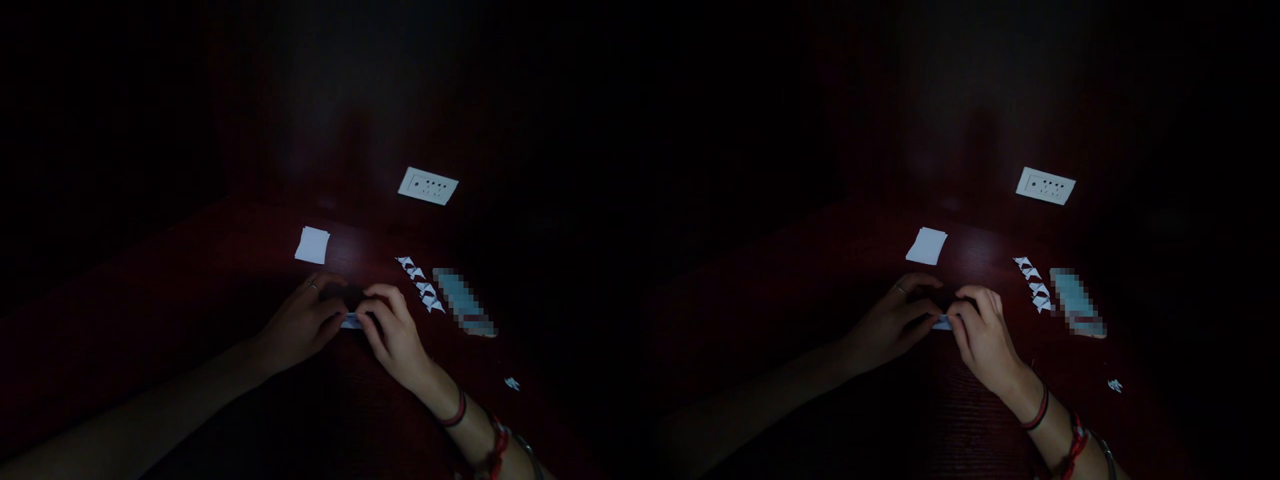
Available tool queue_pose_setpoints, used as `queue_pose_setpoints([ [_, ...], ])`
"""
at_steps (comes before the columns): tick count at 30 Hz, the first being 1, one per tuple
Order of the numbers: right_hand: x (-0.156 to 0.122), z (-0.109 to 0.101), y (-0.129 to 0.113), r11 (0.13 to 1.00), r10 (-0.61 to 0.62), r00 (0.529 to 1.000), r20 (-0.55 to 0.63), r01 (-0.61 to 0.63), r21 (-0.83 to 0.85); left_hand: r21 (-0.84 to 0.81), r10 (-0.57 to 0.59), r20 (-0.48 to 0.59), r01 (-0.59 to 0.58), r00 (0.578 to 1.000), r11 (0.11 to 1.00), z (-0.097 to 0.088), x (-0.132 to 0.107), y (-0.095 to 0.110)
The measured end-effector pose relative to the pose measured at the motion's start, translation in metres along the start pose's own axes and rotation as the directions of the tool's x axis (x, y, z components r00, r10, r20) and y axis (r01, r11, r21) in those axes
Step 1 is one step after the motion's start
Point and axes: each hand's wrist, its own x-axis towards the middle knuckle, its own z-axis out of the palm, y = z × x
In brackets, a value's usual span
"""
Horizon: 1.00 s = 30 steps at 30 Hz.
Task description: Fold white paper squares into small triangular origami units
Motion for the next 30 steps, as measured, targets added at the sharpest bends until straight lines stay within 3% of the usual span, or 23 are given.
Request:
queue_pose_setpoints([
  [8,0.000,-0.006,0.002,0.998,0.067,0.995,-0.074,-0.066,0.015,0.012,-0.030,0.044,0.029,0.999,0.999,-0.007,0.002,-0.003],
  [14,0.004,-0.009,0.016,0.968,0.233,0.949,-0.212,-0.205,0.146,-0.027,-0.132,0.012,0.133,0.991,0.991,-0.009,0.002,-0.011],
  [17,0.004,-0.005,0.023,0.917,0.335,0.928,-0.164,-0.281,0.283,-0.123,-0.192,0.062,0.198,0.979,0.972,-0.006,0.001,-0.012],
  [21,0.002,0.004,0.024,0.810,0.458,0.884,-0.093,-0.372,0.453,-0.219,-0.186,0.128,0.211,0.974,0.953,-0.001,0.000,-0.008],
  [25,0.000,0.008,0.019,0.731,0.513,0.858,-0.024,-0.422,0.536,-0.252,-0.221,0.075,0.233,0.972,0.939,0.001,0.001,-0.005],
  [30,-0.001,0.007,0.015,0.699,0.518,0.855,0.023,-0.439,0.564,-0.293,-0.251,0.038,0.251,0.967,0.923,0.004,0.002,-0.006],
])
